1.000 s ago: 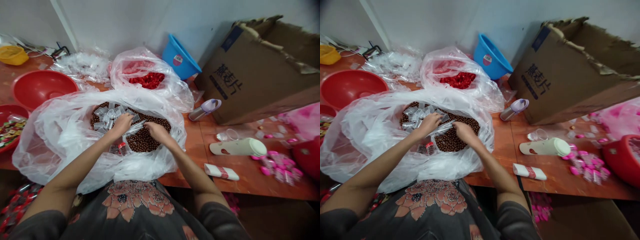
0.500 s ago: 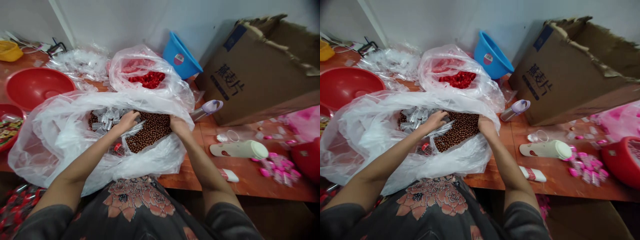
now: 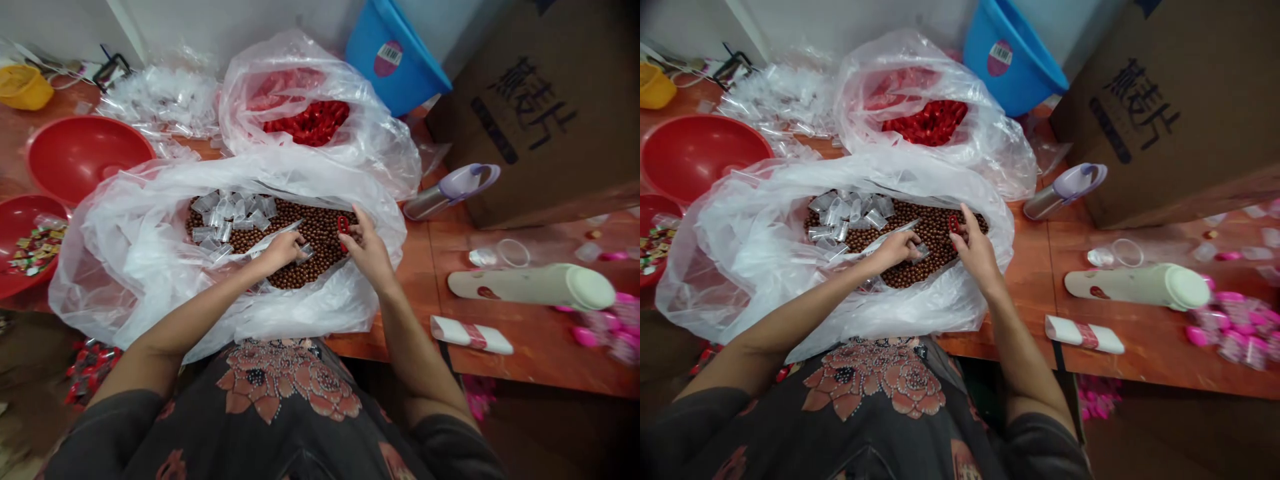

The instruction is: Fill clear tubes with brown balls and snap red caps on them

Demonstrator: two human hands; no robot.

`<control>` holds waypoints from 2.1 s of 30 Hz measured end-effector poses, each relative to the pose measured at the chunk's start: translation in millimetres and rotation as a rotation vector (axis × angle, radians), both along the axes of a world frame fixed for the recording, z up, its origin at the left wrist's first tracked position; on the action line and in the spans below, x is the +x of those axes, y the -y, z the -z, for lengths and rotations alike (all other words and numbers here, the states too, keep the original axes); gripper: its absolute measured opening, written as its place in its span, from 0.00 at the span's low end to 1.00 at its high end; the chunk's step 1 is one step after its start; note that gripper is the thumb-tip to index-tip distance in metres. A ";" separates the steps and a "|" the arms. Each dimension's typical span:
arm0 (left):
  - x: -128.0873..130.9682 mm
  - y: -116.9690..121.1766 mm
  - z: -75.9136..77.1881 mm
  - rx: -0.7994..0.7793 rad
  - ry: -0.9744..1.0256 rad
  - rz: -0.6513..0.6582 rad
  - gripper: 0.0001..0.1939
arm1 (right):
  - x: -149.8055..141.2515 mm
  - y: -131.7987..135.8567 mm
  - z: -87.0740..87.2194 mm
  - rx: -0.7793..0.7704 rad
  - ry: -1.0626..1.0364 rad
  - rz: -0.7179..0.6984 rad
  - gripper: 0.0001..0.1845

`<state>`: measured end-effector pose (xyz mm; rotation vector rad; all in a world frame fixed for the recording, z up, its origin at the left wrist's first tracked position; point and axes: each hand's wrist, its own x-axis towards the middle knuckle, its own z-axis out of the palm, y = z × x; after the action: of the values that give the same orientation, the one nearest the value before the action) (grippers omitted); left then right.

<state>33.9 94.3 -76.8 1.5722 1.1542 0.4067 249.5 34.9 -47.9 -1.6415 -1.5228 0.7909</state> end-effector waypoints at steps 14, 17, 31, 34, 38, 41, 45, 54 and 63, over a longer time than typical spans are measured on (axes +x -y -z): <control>54.9 -6.0 26.8 -0.085 0.340 -0.153 0.22 | -6.4 54.8 -1.2 -0.080 -0.662 0.352 0.37; 55.4 -4.2 26.5 -0.196 0.458 -0.185 0.23 | -8.9 49.0 7.8 -0.098 -0.329 0.296 0.35; -4.5 17.1 -14.0 -0.159 0.528 -0.211 0.20 | -19.6 33.0 3.5 -0.048 -0.086 0.094 0.28; -14.5 22.0 -18.3 -0.181 0.510 -0.180 0.20 | -22.7 31.4 2.9 -0.072 -0.158 0.069 0.27; -24.5 27.7 -24.1 -0.189 0.468 -0.096 0.20 | -23.8 32.1 -3.2 0.015 -0.084 -0.045 0.23; -27.7 30.6 -24.8 -0.184 0.442 -0.045 0.19 | -28.2 32.8 -9.7 0.145 0.085 -0.131 0.24; -27.5 32.8 -25.3 -0.211 0.439 -0.010 0.19 | -39.2 36.1 -16.7 0.307 0.350 -0.192 0.23; -26.1 34.5 -31.0 -0.206 0.480 -0.026 0.18 | -43.7 47.6 -21.6 0.373 0.444 -0.158 0.21; -32.5 40.3 -40.0 -0.395 0.642 -0.053 0.22 | -46.0 45.4 -17.1 0.129 -0.282 0.162 0.25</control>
<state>1.4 54.0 -36.8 0.9605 0.7171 0.6201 203.6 -10.5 -30.8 -1.4681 -1.2031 0.7817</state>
